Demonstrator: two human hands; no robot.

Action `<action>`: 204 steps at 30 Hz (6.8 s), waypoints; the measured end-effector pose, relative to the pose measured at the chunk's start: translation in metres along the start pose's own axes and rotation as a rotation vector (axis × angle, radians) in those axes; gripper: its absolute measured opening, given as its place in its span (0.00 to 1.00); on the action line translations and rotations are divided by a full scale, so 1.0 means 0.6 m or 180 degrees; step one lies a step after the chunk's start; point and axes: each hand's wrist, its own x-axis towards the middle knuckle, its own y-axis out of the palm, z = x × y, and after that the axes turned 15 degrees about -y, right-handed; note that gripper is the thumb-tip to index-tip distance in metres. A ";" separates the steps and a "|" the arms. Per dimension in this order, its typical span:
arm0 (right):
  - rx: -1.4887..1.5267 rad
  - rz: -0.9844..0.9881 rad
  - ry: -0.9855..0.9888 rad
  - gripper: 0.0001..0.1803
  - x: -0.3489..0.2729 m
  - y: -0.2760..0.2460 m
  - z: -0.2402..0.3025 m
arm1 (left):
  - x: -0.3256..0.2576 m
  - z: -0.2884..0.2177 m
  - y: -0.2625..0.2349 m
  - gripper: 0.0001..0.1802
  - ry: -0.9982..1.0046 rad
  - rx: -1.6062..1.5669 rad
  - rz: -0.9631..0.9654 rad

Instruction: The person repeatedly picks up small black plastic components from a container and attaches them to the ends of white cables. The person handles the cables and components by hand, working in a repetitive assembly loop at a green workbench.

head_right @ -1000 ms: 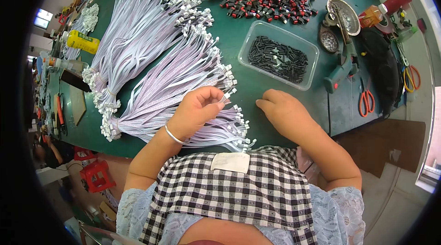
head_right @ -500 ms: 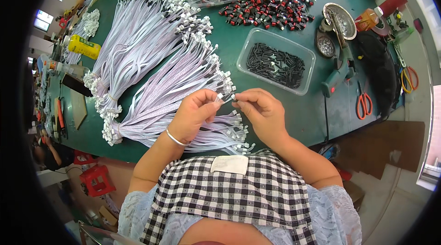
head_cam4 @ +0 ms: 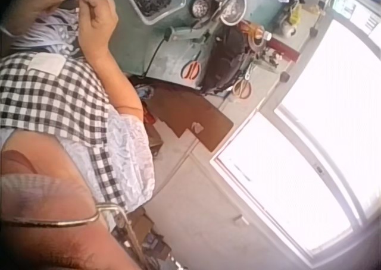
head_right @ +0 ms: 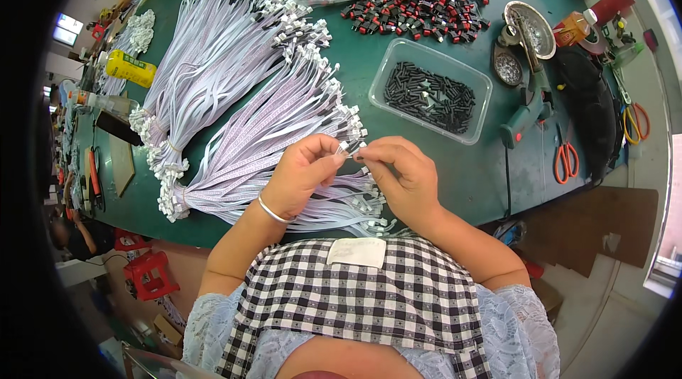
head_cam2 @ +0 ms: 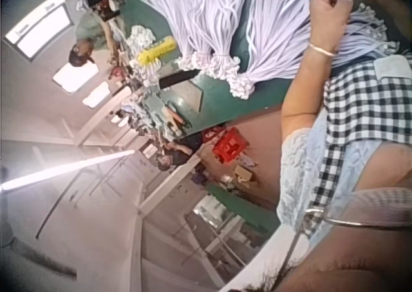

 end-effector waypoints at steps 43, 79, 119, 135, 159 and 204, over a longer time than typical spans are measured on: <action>0.1158 0.0051 0.1196 0.05 -0.001 0.002 -0.016 | -0.013 -0.012 -0.023 0.13 0.1077 0.2499 -0.0409; -0.2798 0.2633 -0.0462 0.13 0.143 -0.178 -0.078 | -0.010 -0.014 0.000 0.09 0.2754 0.3912 -0.1710; -0.1672 0.1576 -0.0538 0.07 0.129 -0.119 -0.019 | 0.026 -0.045 -0.010 0.09 0.1467 0.3606 -0.0556; 0.1214 0.0900 0.2482 0.08 -0.001 -0.095 0.011 | -0.033 -0.021 0.026 0.06 0.1374 0.3033 -0.0641; -0.2702 0.2551 -0.0970 0.12 0.020 -0.084 0.010 | -0.030 0.004 -0.007 0.07 -0.0244 -0.0043 0.0227; 0.1048 0.0173 0.1142 0.06 0.000 0.011 0.010 | -0.027 0.009 0.005 0.05 -0.0007 0.0082 -0.0062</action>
